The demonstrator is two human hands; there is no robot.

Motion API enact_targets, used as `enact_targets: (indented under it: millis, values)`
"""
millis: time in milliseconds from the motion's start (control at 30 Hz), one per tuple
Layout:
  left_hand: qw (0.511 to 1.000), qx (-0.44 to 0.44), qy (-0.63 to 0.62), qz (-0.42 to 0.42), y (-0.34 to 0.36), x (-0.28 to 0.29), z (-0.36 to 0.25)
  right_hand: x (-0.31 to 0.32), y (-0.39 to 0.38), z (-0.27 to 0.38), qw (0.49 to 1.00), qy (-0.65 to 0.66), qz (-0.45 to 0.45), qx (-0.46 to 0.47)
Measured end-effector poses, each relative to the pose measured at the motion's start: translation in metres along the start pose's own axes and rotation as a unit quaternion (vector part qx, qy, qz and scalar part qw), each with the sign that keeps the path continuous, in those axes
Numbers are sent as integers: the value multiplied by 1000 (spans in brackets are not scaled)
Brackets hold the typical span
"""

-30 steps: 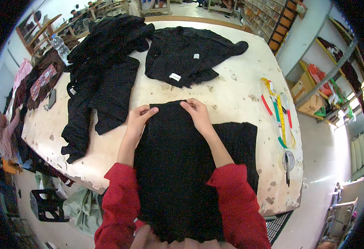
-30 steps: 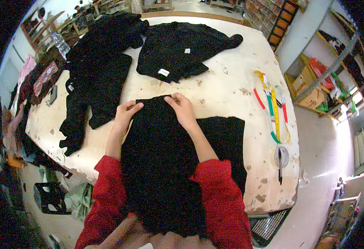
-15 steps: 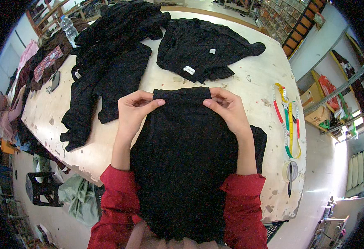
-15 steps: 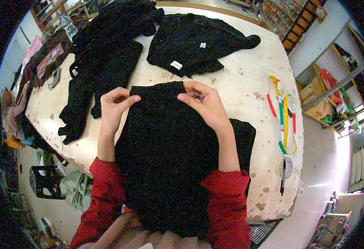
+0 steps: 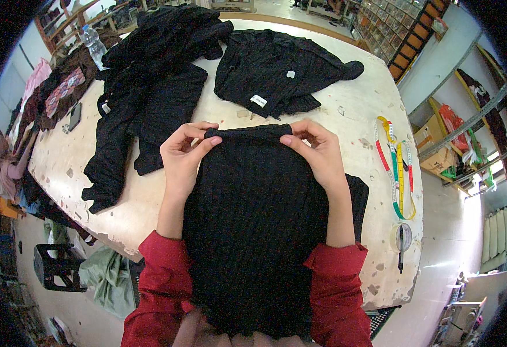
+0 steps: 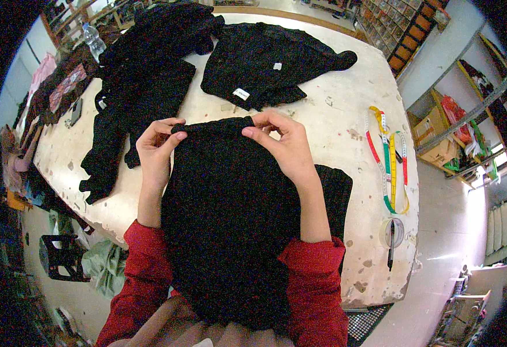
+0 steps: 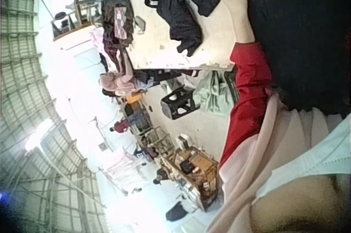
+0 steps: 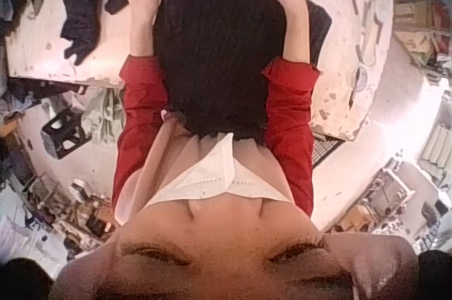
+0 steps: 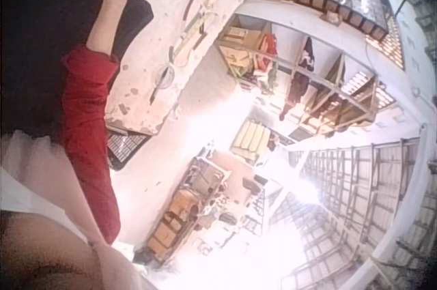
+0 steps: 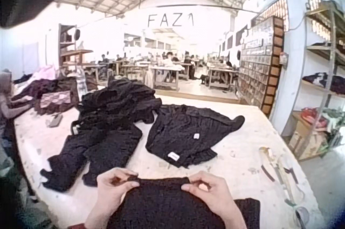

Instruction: The person lays a black knit garment flat on a table, measures its width with a tape measure, and marks the measured position with a pen. The person then folds the garment and places it aside before repeating the process with another garment.

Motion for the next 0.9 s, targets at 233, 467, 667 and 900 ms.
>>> enact_targets:
  millis: [233,467,667,900]
  values:
    - [1000,2,-24,-20,-2,-4,-1,-6,0,-7,999,44,-1,-23]
    - [994,85,15,-73,-2,1,26,-19,-4,-7,973,-202,-88,-74]
    - [951,70,249,167,-53,-7,71,-22,-19,-92,894,-441,-71,-4]
    - [878,150,333,309,-154,41,50,-26,-36,-98,928,-368,-43,-41]
Point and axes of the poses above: each hand's wrist, its own y-axis towards the middle knuckle, its own x-axis out of the back of the hand, z = x × y, the point moved 10 cm from there along y, towards the middle knuckle, and after that the axes turned 12 degrees about y, right-handed, at the moved point
